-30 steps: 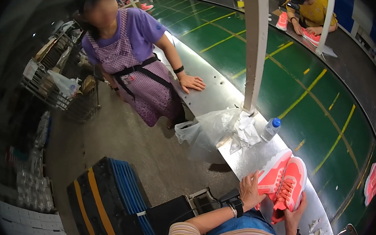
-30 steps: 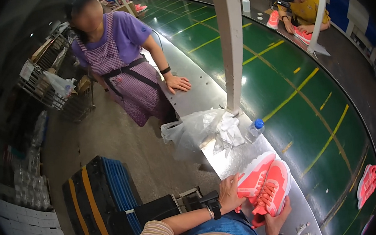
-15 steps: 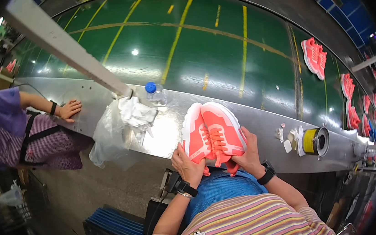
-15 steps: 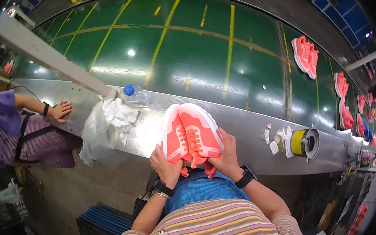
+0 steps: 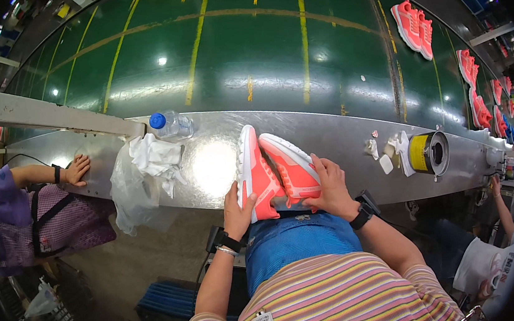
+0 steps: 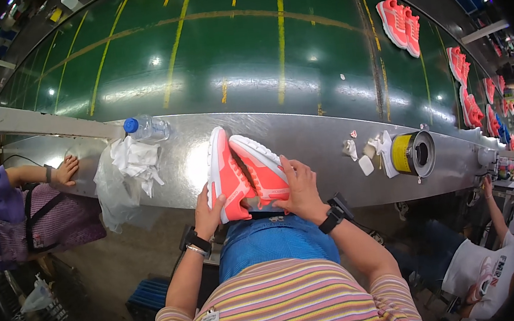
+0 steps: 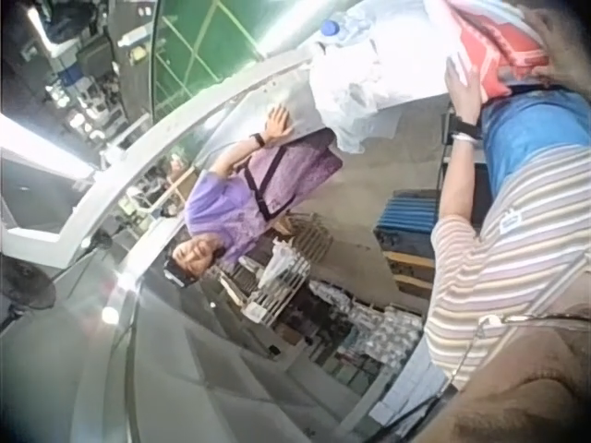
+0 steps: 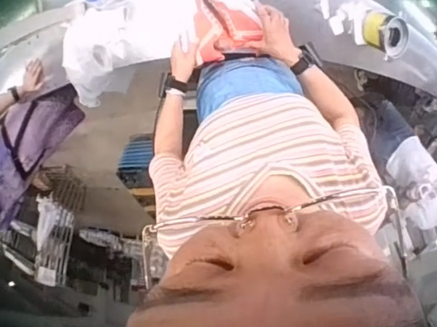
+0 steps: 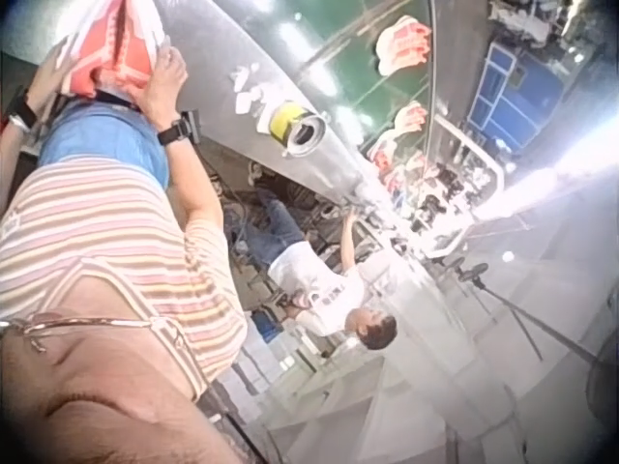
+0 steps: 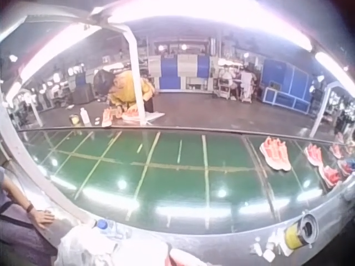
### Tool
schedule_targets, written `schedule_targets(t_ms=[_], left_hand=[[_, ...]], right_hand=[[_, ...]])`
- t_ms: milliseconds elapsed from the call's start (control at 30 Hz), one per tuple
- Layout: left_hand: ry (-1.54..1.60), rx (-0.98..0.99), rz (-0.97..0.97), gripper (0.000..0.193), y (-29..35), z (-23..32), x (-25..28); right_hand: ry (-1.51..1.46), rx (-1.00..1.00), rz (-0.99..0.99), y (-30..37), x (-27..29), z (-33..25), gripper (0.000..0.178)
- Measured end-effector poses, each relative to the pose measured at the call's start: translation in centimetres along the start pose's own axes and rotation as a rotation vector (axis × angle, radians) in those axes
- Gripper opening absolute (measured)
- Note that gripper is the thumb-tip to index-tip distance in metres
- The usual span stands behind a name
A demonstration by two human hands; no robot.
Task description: Clean and inspect shoes on an assembly line at a manufacturing facility.
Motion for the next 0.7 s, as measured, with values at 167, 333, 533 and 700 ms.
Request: schedule_targets(t_ms=[167, 333, 533, 700], left_hand=[[0.092, -0.01, 0.024, 0.061, -0.6, -0.2, 0.4], [0.146, 0.04, -0.055, 0.056, -1.1, -0.5, 0.1], [0.622, 0.148, -0.203, 0.049, 0.2, 0.8, 0.6], [0.678, 0.164, -0.303, 0.053, 1.2, 1.6, 0.6]], right_hand=[[-0.459, -0.156, -0.224, -1.9, -2.7, 5.6, 0.087], [-0.731, -0.088, -0.474, -3.9, -4.4, 5.0, 0.067], [-1.14, -0.286, -0.59, -2.5, -3.8, 7.5, 0.064], [-1.332, -0.3, -0.589, -1.6, -3.2, 8.0, 0.064]])
Point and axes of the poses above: each hand's wrist, its own y-axis away from the middle knuckle, its own x-axis out of the back of the hand, z = x × y, the point moved 10 cm from there along -y, towards the middle knuckle, and after that the axes turned 2 degrees about -x, right-handed, at the moved point
